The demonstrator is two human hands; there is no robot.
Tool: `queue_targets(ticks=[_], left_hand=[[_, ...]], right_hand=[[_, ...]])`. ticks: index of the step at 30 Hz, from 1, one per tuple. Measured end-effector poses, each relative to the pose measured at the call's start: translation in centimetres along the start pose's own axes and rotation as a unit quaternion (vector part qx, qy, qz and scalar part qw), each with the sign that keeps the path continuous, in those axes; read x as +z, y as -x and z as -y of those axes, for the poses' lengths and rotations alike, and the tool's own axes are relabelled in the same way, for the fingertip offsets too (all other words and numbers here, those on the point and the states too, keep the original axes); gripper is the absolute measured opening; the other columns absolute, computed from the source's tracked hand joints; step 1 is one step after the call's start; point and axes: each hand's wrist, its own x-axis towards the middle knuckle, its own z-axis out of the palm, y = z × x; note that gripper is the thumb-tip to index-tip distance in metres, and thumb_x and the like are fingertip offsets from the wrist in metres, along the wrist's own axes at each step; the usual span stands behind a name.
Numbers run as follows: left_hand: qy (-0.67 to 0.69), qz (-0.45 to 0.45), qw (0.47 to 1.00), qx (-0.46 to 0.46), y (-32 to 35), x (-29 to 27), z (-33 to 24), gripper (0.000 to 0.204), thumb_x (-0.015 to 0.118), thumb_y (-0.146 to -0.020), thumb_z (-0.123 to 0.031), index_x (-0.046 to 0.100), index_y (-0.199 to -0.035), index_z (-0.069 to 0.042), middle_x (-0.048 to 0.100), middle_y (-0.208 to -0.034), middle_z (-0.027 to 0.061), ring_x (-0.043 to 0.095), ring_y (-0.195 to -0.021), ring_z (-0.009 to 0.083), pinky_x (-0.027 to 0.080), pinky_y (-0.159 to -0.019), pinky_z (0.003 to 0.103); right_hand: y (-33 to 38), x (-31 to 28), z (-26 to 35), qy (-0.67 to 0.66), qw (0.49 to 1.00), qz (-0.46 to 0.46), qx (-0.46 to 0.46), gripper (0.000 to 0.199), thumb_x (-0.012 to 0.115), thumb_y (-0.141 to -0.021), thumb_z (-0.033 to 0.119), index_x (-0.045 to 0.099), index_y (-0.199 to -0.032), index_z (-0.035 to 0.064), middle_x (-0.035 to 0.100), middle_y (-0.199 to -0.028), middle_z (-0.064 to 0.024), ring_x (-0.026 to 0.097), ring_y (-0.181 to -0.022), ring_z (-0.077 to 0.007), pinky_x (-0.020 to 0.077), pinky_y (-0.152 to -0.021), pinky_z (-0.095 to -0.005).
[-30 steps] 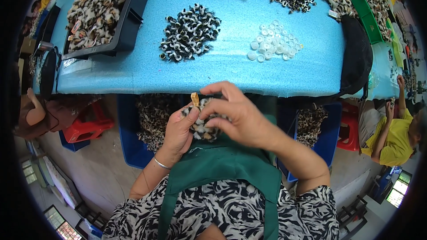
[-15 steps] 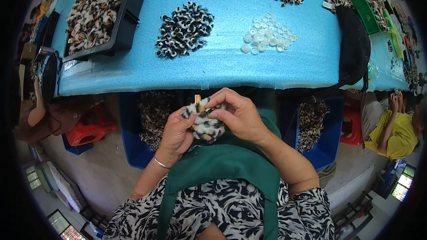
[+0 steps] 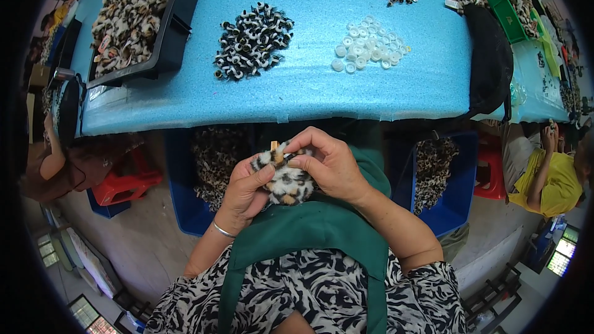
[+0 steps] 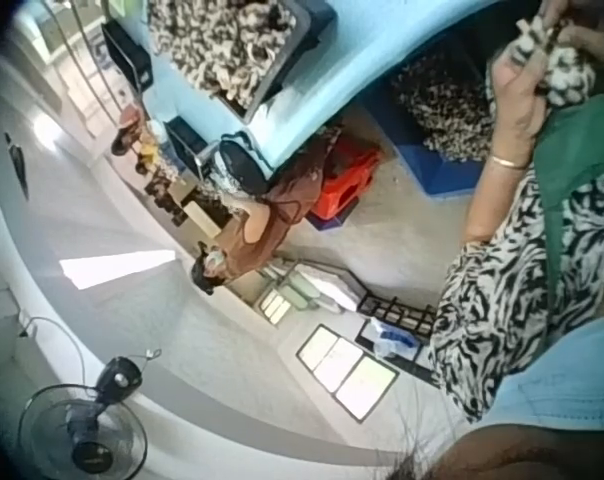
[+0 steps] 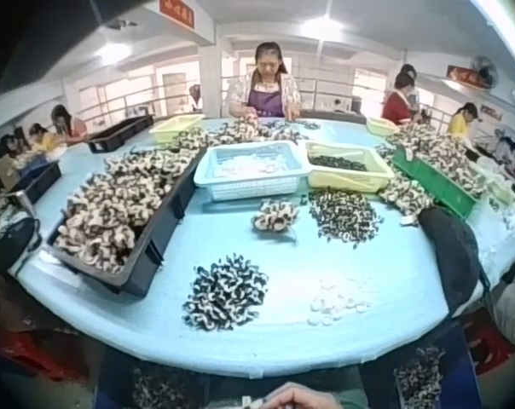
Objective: Assembling small plastic components such as eyes and backings onto fabric toy parts at a manufacturing workbench.
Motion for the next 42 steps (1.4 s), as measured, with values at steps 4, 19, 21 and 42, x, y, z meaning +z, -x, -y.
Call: queue_targets(ticks=[4, 19, 21, 42], left_hand=[[-0.022, -0.020, 1.000, 0.008, -0.1, 0.0, 0.0, 0.026, 0.065, -0.092, -0.007, 0.060, -0.116, 0.003, 0.067, -0.108, 0.0083, 0.065, -0.095, 0.0141, 0.052, -0.087, 0.028], [-0.517, -0.033, 0.762, 0.388, -0.1, 1.3, -0.4, 0.025, 0.070, -0.071, 0.005, 0.067, -0.095, -0.003, 0.067, -0.086, 0.0077, 0.064, -0.082, 0.0232, 0.038, -0.083, 0.034], [-0.546, -0.006, 0.715, 0.436, 0.0, 1.7, -0.7, 0.025, 0.070, -0.070, 0.005, 0.067, -0.093, -0.004, 0.068, -0.087, 0.0059, 0.064, -0.083, 0.0225, 0.037, -0.080, 0.035], [-0.495, 0.071, 0.748, 0.436, -2.5, 1.6, -0.2, 0.035, 0.066, -0.071, 0.014, 0.066, -0.099, -0.007, 0.069, -0.095, 0.0105, 0.070, -0.088, 0.0278, 0.051, -0.081, 0.044]], right_hand=[[0.0, -0.7, 0.2, 0.059, 0.997, 0.031, -0.043, 0.019, 0.068, -0.080, -0.004, 0.068, -0.098, 0.0028, 0.056, -0.112, -0.0069, 0.056, -0.104, -0.0143, 0.0469, -0.087, -0.0266], [1.0, 1.4, 2.2, 0.229, 0.972, -0.018, -0.047, 0.016, 0.072, -0.075, -0.007, 0.065, -0.088, -0.0019, 0.058, -0.104, -0.0119, 0.060, -0.082, -0.0144, 0.0496, -0.071, -0.0250], [1.2, 1.5, 2.2, 0.241, 0.966, -0.040, -0.085, 0.017, 0.071, -0.075, -0.008, 0.062, -0.087, -0.0022, 0.060, -0.102, -0.0122, 0.060, -0.081, -0.0144, 0.0502, -0.070, -0.0256], [0.5, -1.1, 4.0, 0.310, 0.927, 0.106, -0.184, 0.023, 0.074, -0.075, 0.003, 0.068, -0.097, 0.0041, 0.060, -0.094, -0.0089, 0.059, -0.087, -0.0250, 0.0457, -0.076, -0.0341]])
